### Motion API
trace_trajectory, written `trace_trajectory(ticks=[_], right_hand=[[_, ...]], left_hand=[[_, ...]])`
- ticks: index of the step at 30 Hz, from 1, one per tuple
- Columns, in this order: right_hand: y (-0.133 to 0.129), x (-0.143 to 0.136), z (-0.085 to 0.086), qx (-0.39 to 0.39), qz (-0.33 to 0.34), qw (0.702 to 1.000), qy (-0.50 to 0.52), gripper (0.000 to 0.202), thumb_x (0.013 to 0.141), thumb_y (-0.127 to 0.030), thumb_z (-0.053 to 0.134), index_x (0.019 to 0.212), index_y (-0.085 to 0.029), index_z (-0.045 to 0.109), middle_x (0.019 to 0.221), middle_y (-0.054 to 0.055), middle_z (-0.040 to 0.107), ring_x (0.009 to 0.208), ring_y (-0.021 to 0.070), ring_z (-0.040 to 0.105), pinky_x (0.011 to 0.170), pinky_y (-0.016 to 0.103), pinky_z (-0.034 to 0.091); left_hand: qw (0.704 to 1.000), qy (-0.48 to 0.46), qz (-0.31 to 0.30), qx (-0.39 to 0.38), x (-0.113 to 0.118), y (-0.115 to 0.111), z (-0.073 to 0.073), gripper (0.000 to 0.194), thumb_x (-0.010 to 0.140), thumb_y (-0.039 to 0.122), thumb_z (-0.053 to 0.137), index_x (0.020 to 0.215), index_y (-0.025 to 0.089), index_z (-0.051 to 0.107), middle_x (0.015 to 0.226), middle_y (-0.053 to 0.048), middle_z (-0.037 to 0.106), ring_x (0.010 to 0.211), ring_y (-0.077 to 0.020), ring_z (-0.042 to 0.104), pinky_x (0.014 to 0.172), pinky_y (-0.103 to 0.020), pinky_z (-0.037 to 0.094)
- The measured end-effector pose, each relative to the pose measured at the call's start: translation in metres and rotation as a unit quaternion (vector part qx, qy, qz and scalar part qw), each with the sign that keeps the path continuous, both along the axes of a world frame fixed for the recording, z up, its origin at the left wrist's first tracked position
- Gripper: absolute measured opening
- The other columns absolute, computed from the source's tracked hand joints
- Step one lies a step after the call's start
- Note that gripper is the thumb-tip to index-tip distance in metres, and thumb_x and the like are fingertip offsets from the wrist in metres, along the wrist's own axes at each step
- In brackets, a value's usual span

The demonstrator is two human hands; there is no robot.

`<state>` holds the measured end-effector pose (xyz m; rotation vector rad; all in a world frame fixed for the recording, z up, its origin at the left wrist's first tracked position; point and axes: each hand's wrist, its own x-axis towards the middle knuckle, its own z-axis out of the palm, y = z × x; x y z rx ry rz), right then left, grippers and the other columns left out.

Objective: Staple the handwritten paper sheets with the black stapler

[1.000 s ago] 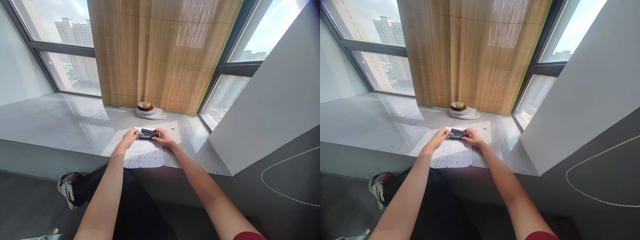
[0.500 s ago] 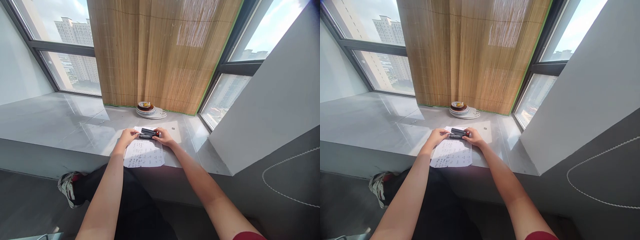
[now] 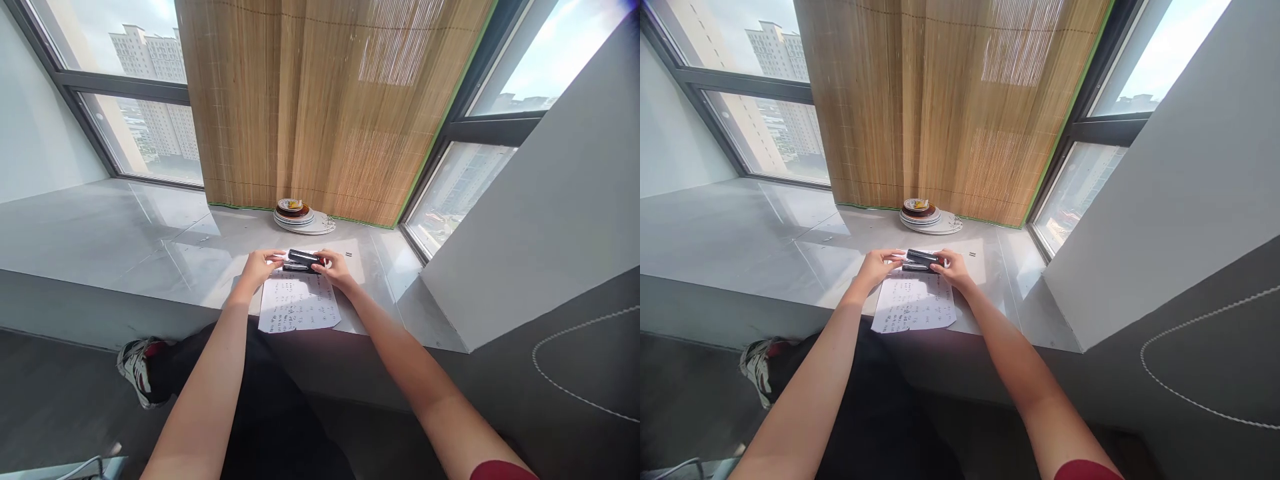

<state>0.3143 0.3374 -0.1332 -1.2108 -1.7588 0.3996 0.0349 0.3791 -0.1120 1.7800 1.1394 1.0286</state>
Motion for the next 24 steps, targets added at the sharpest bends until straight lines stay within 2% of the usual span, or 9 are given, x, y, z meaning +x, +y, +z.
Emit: trace_trajectory(ticks=[4, 8, 12, 16, 20, 24], right_hand=[[-0.006, -0.001, 0.004, 0.003, 0.032, 0.997, 0.072, 0.039, 0.082, -0.055, 0.081, 0.105, -0.023, 0.081, 0.088, 0.002, 0.067, 0.083, 0.0212, 0.059, 0.082, 0.036, 0.047], [-0.008, -0.002, 0.007, -0.020, 0.092, 0.988, 0.123, 0.047, 0.079, -0.063, 0.084, 0.104, -0.023, 0.082, 0.092, 0.004, 0.067, 0.087, 0.0222, 0.061, 0.084, 0.037, 0.048], [-0.011, -0.003, 0.009, -0.032, 0.140, 0.979, 0.147, 0.051, 0.079, -0.066, 0.084, 0.102, -0.022, 0.082, 0.094, 0.005, 0.067, 0.090, 0.0230, 0.061, 0.086, 0.038, 0.049], [-0.015, -0.004, 0.012, -0.030, 0.158, 0.980, 0.117, 0.051, 0.081, -0.068, 0.082, 0.101, -0.021, 0.080, 0.092, 0.005, 0.065, 0.089, 0.0226, 0.059, 0.086, 0.038, 0.049], [-0.016, -0.005, 0.012, -0.002, 0.133, 0.987, 0.093, 0.040, 0.089, -0.058, 0.080, 0.110, -0.024, 0.076, 0.099, 0.004, 0.066, 0.090, 0.0217, 0.060, 0.083, 0.036, 0.049], [-0.015, 0.002, 0.016, 0.039, 0.087, 0.993, 0.064, 0.032, 0.093, -0.051, 0.076, 0.114, -0.027, 0.077, 0.105, 0.005, 0.071, 0.096, 0.0244, 0.064, 0.089, 0.039, 0.050]], left_hand=[[0.998, -0.045, -0.032, 0.007, 0.004, 0.002, -0.002, 0.051, 0.074, 0.042, 0.089, 0.118, 0.019, 0.083, 0.099, -0.012, 0.084, 0.097, -0.0311, 0.077, 0.088, -0.041, 0.061], [0.991, -0.092, -0.090, -0.018, 0.007, 0.002, -0.001, 0.049, 0.063, 0.037, 0.093, 0.107, 0.018, 0.084, 0.099, -0.011, 0.083, 0.098, -0.0302, 0.077, 0.089, -0.041, 0.062], [0.983, -0.134, -0.123, -0.028, 0.008, -0.004, 0.004, 0.048, 0.060, 0.033, 0.093, 0.103, 0.017, 0.083, 0.094, -0.010, 0.082, 0.090, -0.0271, 0.076, 0.082, -0.040, 0.064], [0.981, -0.110, -0.156, -0.037, 0.011, -0.010, 0.007, 0.042, 0.061, 0.030, 0.090, 0.100, 0.017, 0.083, 0.090, -0.008, 0.080, 0.086, -0.0260, 0.075, 0.074, -0.037, 0.064], [0.986, -0.104, -0.128, -0.008, 0.015, -0.011, 0.008, 0.038, 0.065, 0.032, 0.090, 0.100, 0.018, 0.083, 0.094, -0.008, 0.081, 0.090, -0.0268, 0.075, 0.083, -0.039, 0.062], [0.996, -0.025, -0.054, 0.061, 0.023, -0.013, 0.009, 0.023, 0.080, 0.034, 0.083, 0.098, 0.020, 0.080, 0.098, -0.008, 0.081, 0.096, -0.0264, 0.073, 0.095, -0.042, 0.056]])
